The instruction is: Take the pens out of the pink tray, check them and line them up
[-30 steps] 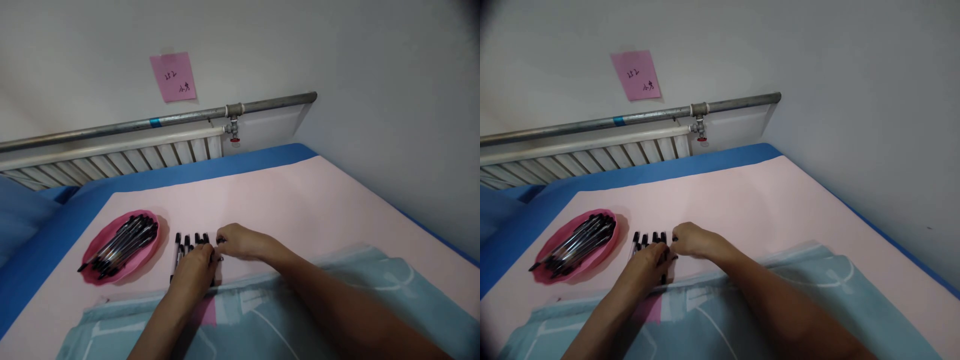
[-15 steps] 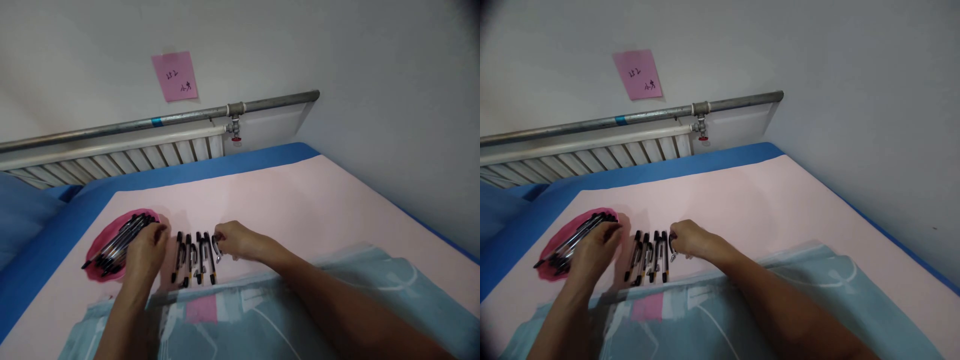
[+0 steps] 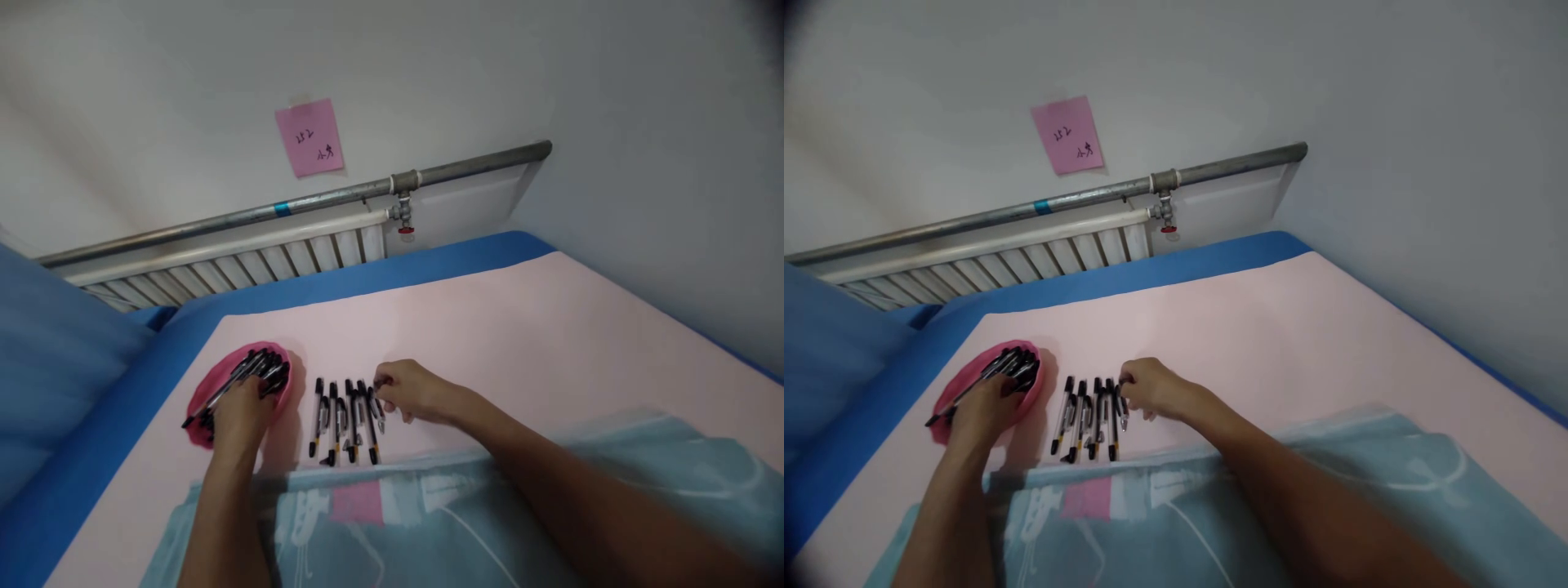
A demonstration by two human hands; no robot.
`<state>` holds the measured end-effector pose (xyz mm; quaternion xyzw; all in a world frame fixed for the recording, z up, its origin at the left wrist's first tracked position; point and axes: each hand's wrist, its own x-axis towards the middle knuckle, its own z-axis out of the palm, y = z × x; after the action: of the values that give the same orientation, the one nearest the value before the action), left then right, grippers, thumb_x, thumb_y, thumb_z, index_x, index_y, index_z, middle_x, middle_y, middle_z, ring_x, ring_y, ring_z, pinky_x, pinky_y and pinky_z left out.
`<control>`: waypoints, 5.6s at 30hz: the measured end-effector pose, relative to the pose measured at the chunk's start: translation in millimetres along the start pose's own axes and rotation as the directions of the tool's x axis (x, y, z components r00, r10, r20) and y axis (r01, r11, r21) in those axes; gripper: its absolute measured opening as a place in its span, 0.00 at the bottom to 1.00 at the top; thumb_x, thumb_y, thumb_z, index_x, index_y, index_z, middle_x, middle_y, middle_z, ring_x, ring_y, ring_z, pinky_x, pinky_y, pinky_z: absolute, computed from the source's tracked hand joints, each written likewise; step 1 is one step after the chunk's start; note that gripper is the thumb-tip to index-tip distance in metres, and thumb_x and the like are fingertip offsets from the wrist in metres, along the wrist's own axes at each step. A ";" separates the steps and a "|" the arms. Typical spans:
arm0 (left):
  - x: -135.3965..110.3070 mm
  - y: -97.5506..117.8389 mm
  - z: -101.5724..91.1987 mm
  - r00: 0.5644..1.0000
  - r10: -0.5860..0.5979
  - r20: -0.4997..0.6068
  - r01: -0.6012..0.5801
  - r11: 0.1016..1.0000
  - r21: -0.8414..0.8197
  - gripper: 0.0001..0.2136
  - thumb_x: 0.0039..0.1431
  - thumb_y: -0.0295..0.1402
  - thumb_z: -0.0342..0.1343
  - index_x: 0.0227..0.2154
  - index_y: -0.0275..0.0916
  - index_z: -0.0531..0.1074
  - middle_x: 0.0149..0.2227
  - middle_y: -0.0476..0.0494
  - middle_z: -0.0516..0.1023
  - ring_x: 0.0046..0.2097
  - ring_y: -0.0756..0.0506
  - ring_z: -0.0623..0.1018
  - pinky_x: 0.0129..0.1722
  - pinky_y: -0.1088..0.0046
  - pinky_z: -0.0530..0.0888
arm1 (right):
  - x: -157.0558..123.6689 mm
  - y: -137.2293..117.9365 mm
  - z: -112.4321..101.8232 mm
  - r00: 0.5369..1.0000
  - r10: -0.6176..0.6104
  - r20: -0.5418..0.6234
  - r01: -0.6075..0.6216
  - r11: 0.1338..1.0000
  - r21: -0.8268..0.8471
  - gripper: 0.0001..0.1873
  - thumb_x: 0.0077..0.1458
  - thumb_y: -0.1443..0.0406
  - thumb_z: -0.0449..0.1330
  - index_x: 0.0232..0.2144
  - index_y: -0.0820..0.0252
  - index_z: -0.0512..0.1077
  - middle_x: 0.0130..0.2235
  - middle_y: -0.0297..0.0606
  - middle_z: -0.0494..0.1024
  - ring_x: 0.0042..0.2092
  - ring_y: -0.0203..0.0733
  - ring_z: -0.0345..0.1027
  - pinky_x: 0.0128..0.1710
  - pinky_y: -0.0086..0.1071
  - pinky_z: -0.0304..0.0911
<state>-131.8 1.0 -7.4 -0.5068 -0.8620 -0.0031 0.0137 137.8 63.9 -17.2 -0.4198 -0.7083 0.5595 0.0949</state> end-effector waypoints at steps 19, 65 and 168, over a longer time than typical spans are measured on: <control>-21.9 34.6 -16.6 0.989 -0.024 -0.148 -0.047 0.888 -0.457 0.14 0.54 0.39 0.43 0.35 0.37 0.69 0.33 0.41 0.74 0.35 0.43 0.73 0.34 0.69 0.66 | 2.0 -5.2 -1.7 0.993 -0.021 -0.112 0.027 0.998 0.055 0.07 0.46 0.67 0.52 0.29 0.62 0.67 0.22 0.33 0.69 0.18 0.29 0.60 0.15 0.21 0.56; -76.7 112.3 -0.6 0.871 0.394 0.295 0.222 0.220 -0.950 0.15 0.50 0.46 0.49 0.29 0.37 0.67 0.17 0.57 0.56 0.16 0.57 0.53 0.13 0.83 0.49 | 2.9 -15.2 6.9 0.968 0.007 -0.251 0.182 0.670 0.719 0.10 0.38 0.65 0.62 0.22 0.61 0.63 0.16 0.24 0.58 0.17 0.25 0.49 0.15 0.23 0.43; -103.4 141.3 11.4 0.838 0.524 0.149 -0.432 0.806 -0.404 0.11 0.53 0.28 0.46 0.40 0.37 0.67 0.41 0.40 0.69 0.40 0.45 0.71 0.38 0.72 0.64 | 15.6 11.7 -49.4 0.686 -0.130 -0.716 0.095 0.991 -0.089 0.06 0.41 0.68 0.53 0.24 0.61 0.70 0.27 0.33 0.72 0.30 0.34 0.63 0.31 0.27 0.57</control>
<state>41.6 -20.4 -22.7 -0.6990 -0.6841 -0.0898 -0.1877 163.5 110.3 -15.1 -0.5630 -0.6514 0.3275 0.3892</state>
